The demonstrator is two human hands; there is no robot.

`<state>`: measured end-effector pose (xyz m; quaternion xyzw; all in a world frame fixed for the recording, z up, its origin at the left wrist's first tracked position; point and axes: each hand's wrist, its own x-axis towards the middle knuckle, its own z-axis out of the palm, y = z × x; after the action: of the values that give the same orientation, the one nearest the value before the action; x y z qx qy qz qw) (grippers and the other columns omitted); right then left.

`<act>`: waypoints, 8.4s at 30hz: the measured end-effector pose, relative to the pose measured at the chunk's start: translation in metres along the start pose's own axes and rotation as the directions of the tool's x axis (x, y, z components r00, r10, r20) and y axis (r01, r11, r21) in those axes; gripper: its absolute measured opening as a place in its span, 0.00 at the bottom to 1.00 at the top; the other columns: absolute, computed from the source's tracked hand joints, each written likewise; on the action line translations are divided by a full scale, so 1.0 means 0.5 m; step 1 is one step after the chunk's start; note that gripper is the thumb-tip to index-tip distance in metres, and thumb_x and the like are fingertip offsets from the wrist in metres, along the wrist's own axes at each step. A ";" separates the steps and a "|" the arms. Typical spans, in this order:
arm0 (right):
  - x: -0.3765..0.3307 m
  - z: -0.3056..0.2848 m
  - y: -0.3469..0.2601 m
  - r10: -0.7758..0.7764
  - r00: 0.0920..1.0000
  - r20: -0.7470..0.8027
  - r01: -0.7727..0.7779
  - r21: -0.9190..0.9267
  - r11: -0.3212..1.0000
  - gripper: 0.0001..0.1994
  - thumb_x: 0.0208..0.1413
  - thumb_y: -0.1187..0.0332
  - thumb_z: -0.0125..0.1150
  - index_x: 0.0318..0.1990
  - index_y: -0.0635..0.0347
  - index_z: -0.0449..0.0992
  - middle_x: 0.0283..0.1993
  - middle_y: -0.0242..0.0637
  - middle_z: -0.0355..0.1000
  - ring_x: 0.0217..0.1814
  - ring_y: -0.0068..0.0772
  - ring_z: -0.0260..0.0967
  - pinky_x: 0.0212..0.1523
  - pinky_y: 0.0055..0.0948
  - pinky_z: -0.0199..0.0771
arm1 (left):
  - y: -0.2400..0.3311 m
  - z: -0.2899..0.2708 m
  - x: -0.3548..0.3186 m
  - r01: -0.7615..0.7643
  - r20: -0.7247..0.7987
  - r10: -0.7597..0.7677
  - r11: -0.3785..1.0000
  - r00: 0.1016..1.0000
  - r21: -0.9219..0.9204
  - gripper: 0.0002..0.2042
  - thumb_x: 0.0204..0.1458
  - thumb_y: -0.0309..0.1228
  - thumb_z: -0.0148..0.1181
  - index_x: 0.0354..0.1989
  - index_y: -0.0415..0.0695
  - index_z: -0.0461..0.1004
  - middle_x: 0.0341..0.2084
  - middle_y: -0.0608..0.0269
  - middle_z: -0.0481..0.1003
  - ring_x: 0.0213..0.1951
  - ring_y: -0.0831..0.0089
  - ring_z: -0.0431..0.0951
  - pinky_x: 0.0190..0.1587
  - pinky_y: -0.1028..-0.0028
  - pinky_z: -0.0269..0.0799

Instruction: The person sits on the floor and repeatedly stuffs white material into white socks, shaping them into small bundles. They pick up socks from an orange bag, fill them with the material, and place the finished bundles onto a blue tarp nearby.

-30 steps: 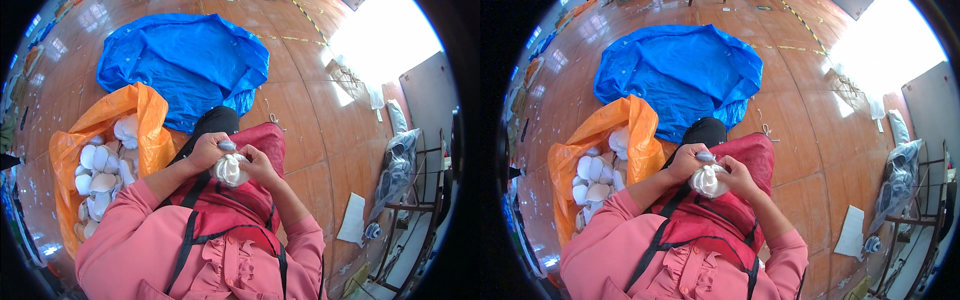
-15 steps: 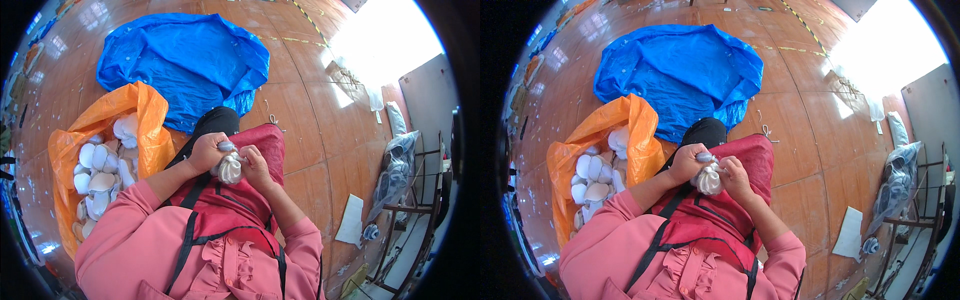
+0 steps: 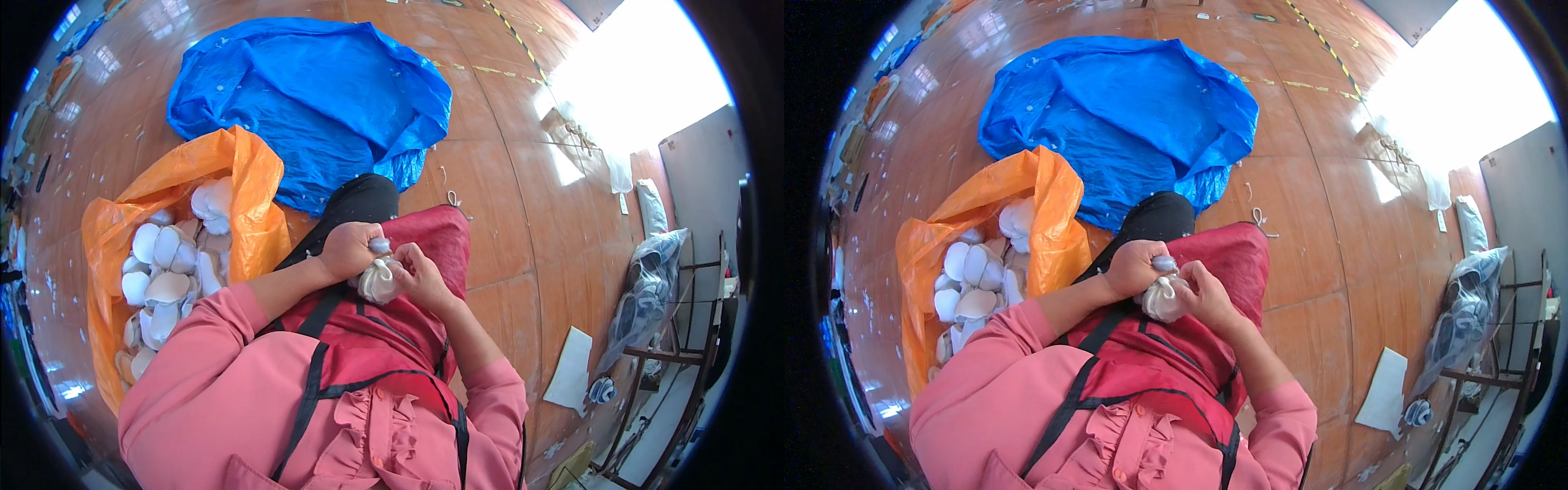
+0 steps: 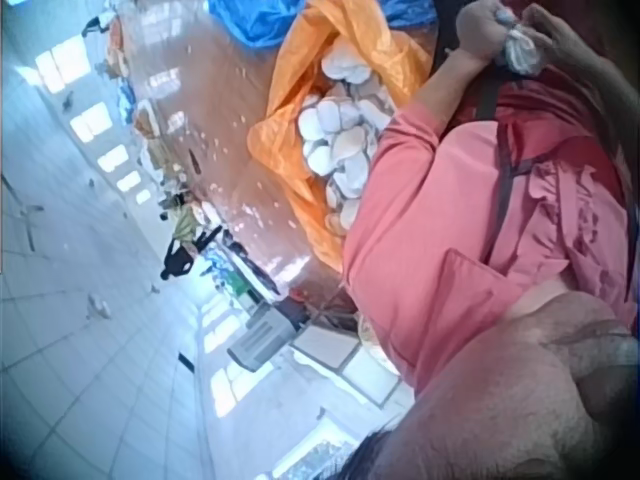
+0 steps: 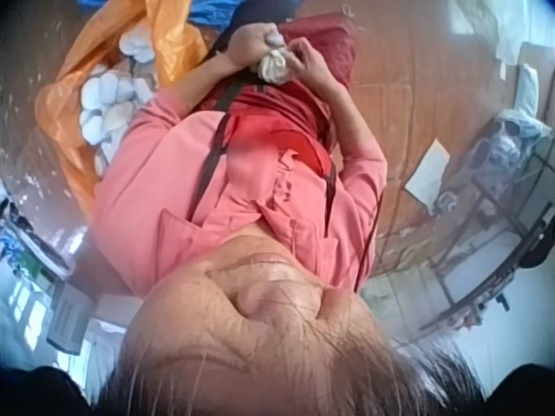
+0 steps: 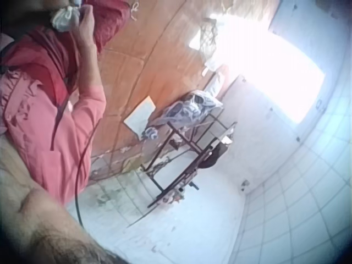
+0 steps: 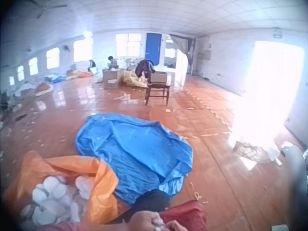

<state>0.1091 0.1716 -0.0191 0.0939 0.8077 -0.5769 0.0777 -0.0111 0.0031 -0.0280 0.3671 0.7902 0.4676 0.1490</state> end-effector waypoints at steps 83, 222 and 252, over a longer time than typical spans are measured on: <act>-0.096 0.033 0.015 0.194 0.952 0.238 -0.305 0.653 0.694 0.18 0.46 0.73 0.74 0.36 0.54 0.65 0.33 0.24 0.66 0.36 0.17 0.64 0.36 0.20 0.66 | 0.039 -0.108 -0.028 -0.375 0.621 0.268 0.926 0.737 0.044 0.15 0.37 0.32 0.71 0.34 0.43 0.75 0.37 0.58 0.75 0.45 0.56 0.74 0.46 0.63 0.70; 0.043 0.078 0.047 0.175 0.930 -0.324 0.073 0.628 0.775 0.20 0.41 0.81 0.72 0.37 0.57 0.66 0.34 0.27 0.66 0.35 0.18 0.64 0.34 0.20 0.68 | 0.015 0.022 0.025 0.082 -0.372 -0.055 0.995 0.927 0.058 0.05 0.45 0.23 0.61 0.23 0.42 0.71 0.22 0.55 0.71 0.27 0.54 0.74 0.28 0.60 0.68; 0.038 0.111 0.059 -0.374 0.856 -0.357 0.425 0.073 0.902 0.17 0.34 0.82 0.71 0.26 0.58 0.65 0.33 0.35 0.64 0.33 0.32 0.64 0.31 0.27 0.65 | 0.039 -0.130 0.050 -0.660 0.565 0.481 0.734 0.671 0.159 0.19 0.39 0.40 0.72 0.39 0.47 0.76 0.42 0.62 0.75 0.47 0.61 0.74 0.49 0.63 0.69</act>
<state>0.0987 0.1294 -0.0687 0.0257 0.7653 -0.6146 -0.1893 -0.0573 -0.0139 0.0247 0.7248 0.6374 0.2332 0.1183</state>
